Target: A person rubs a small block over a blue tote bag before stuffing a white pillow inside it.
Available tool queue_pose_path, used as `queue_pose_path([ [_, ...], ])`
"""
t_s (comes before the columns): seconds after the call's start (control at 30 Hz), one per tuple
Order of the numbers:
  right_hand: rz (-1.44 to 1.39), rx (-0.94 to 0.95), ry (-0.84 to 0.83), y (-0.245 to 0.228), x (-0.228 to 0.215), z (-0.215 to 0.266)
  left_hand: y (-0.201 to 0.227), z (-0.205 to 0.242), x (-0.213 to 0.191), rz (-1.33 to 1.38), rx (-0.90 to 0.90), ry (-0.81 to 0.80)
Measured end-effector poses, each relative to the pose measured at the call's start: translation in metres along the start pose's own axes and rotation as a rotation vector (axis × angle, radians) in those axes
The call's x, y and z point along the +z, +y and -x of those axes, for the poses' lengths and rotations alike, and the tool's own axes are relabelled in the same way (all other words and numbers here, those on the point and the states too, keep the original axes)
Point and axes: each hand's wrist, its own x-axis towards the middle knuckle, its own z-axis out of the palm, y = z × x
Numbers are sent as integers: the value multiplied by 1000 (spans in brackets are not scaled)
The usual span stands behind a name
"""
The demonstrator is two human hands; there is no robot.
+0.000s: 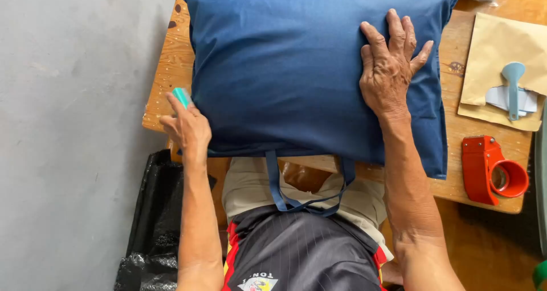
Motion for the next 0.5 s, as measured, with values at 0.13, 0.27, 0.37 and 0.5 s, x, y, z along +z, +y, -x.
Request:
queue_pose_path([
  [0.13, -22, 30, -1, 0, 0, -5, 5, 11, -19, 248, -56, 19],
  [0.27, -23, 41, 15, 4, 4, -6, 86, 94, -44, 280, 434, 400],
  [0.37, -30, 36, 21, 5, 4, -5, 133, 165, -22, 376, 706, 311],
  [0.5, -33, 11, 33, 16, 7, -5, 152, 209, 42, 294, 858, 158],
])
